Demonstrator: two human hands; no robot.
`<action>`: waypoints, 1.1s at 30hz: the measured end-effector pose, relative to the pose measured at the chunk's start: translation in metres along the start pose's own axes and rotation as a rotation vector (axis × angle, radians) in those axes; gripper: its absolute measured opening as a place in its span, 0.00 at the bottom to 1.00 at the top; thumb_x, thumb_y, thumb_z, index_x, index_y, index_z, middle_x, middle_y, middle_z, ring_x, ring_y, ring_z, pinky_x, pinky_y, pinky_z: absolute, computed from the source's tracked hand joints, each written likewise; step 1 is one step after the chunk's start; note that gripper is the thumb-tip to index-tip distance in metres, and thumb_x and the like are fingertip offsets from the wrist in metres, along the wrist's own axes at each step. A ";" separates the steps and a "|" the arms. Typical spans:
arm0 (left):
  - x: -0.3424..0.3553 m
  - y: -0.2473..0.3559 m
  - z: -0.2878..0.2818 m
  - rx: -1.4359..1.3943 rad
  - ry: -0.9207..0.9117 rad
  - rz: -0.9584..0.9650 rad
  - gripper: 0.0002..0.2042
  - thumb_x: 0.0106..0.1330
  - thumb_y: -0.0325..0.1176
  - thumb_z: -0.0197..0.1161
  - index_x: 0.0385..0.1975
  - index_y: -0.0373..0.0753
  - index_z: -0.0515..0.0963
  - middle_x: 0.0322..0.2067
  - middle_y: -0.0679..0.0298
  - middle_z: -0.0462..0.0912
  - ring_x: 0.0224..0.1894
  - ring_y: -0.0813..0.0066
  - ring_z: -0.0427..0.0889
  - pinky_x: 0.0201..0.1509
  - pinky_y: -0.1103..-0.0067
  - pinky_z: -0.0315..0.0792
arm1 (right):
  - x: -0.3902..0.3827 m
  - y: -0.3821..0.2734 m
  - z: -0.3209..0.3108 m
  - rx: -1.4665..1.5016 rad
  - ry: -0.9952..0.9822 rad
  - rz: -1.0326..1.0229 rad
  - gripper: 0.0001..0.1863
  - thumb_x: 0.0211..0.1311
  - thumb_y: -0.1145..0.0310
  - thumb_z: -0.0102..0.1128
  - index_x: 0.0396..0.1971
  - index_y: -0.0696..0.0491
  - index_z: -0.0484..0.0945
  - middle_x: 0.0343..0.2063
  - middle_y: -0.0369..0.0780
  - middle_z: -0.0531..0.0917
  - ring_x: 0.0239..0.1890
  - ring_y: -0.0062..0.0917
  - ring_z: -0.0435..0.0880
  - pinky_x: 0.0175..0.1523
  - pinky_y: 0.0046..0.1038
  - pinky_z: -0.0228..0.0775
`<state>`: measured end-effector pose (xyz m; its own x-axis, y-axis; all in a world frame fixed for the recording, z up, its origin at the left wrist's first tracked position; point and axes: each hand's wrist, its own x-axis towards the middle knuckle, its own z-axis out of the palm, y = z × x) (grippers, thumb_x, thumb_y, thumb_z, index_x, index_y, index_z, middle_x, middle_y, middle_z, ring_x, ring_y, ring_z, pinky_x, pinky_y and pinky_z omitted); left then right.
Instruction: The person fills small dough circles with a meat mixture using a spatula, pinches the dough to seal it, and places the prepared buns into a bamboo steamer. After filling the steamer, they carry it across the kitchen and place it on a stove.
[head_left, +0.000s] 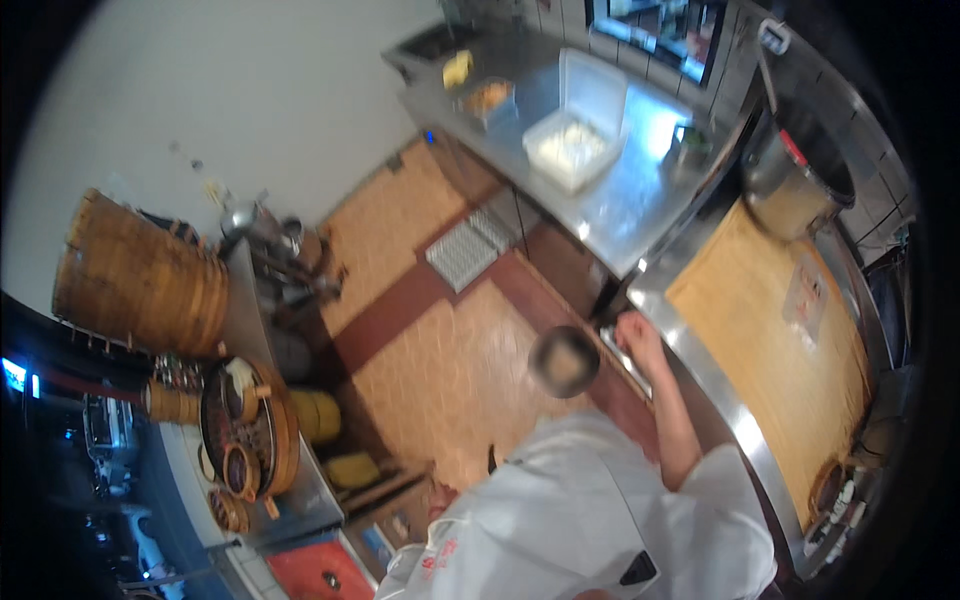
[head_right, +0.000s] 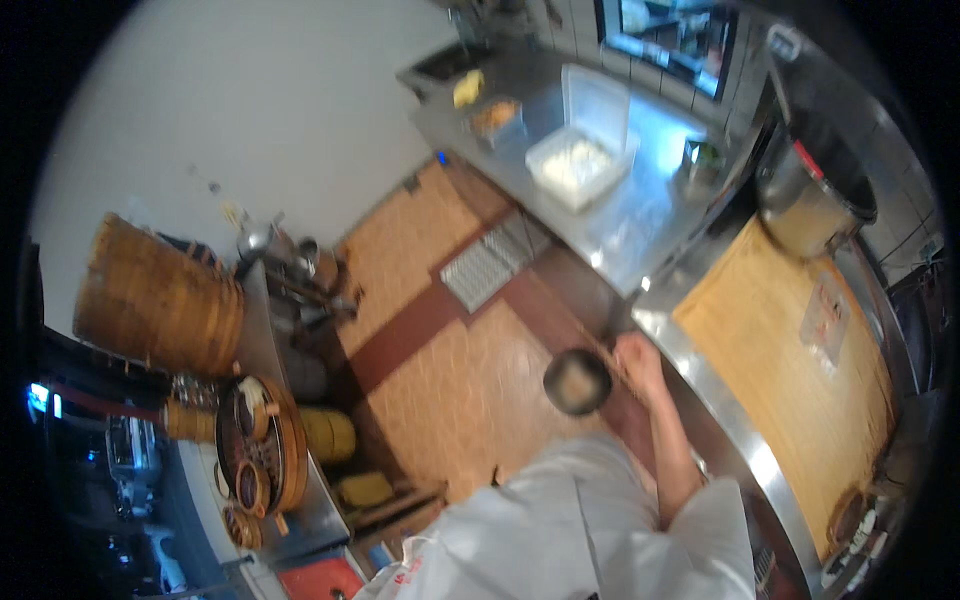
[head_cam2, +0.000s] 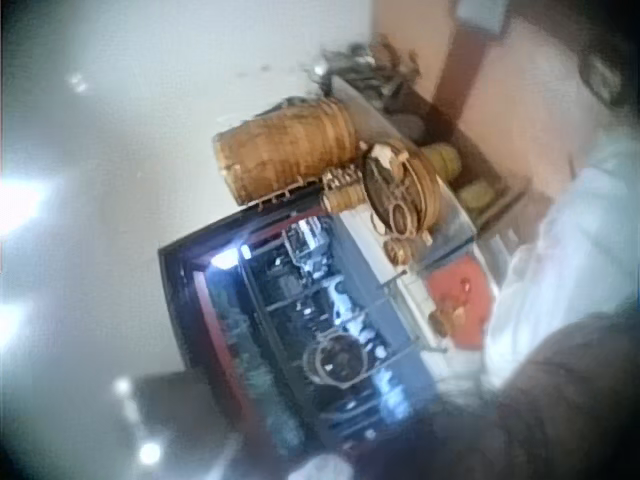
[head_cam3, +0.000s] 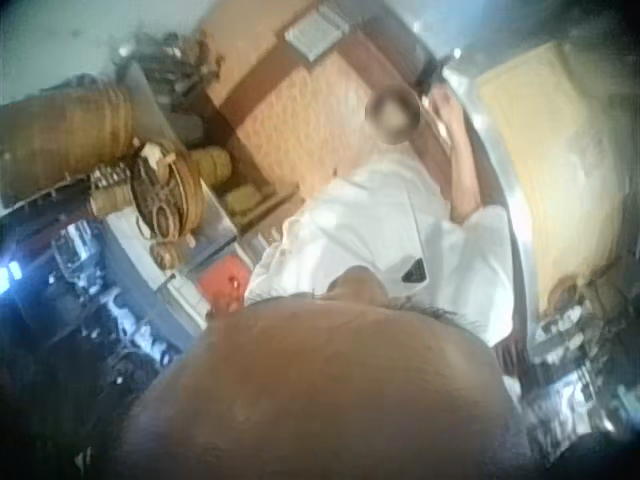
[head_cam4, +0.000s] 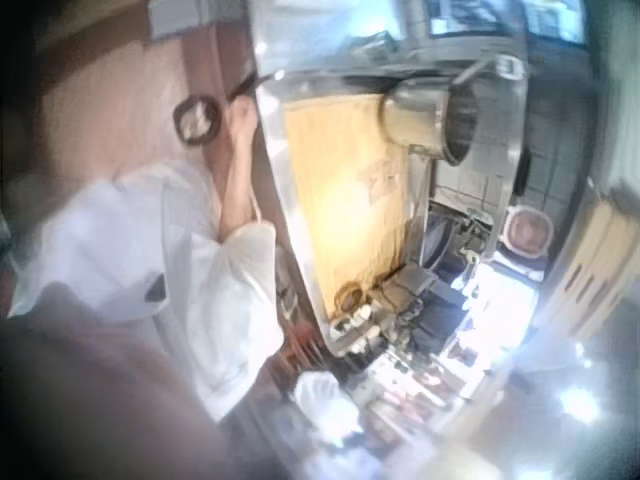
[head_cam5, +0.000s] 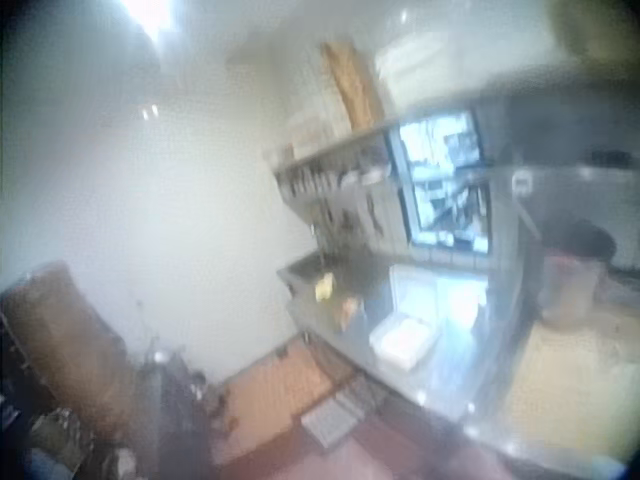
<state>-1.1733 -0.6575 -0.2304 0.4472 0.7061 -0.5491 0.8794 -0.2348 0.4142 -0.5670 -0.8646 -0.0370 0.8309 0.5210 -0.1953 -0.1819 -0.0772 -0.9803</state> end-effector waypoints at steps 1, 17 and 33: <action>-0.022 -0.017 -0.001 -0.018 0.021 0.014 0.18 0.67 0.48 0.55 0.32 0.37 0.78 0.30 0.58 0.82 0.33 0.66 0.81 0.34 0.71 0.75 | 0.010 0.001 0.007 -0.051 0.025 0.009 0.07 0.68 0.67 0.54 0.39 0.54 0.75 0.25 0.33 0.79 0.25 0.13 0.74 0.30 0.17 0.65; 0.121 0.031 -0.093 -0.590 -0.024 -0.390 0.16 0.67 0.45 0.55 0.36 0.37 0.77 0.30 0.58 0.82 0.33 0.64 0.82 0.34 0.70 0.76 | 0.158 0.020 0.124 -0.155 -0.012 -0.019 0.06 0.68 0.70 0.55 0.38 0.57 0.75 0.25 0.35 0.80 0.24 0.14 0.77 0.31 0.18 0.71; 0.496 0.157 -0.337 -0.478 -0.158 -0.194 0.14 0.66 0.43 0.55 0.40 0.37 0.75 0.31 0.58 0.81 0.34 0.63 0.82 0.34 0.69 0.77 | 0.353 -0.052 0.267 -0.248 0.292 -0.045 0.07 0.67 0.71 0.53 0.40 0.57 0.76 0.27 0.35 0.81 0.27 0.15 0.79 0.34 0.19 0.71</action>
<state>-0.8689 -0.1185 -0.1932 0.3358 0.5883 -0.7356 0.7923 0.2459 0.5584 -0.4045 -0.4493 -0.0468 0.9564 0.2677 -0.1171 -0.0385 -0.2818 -0.9587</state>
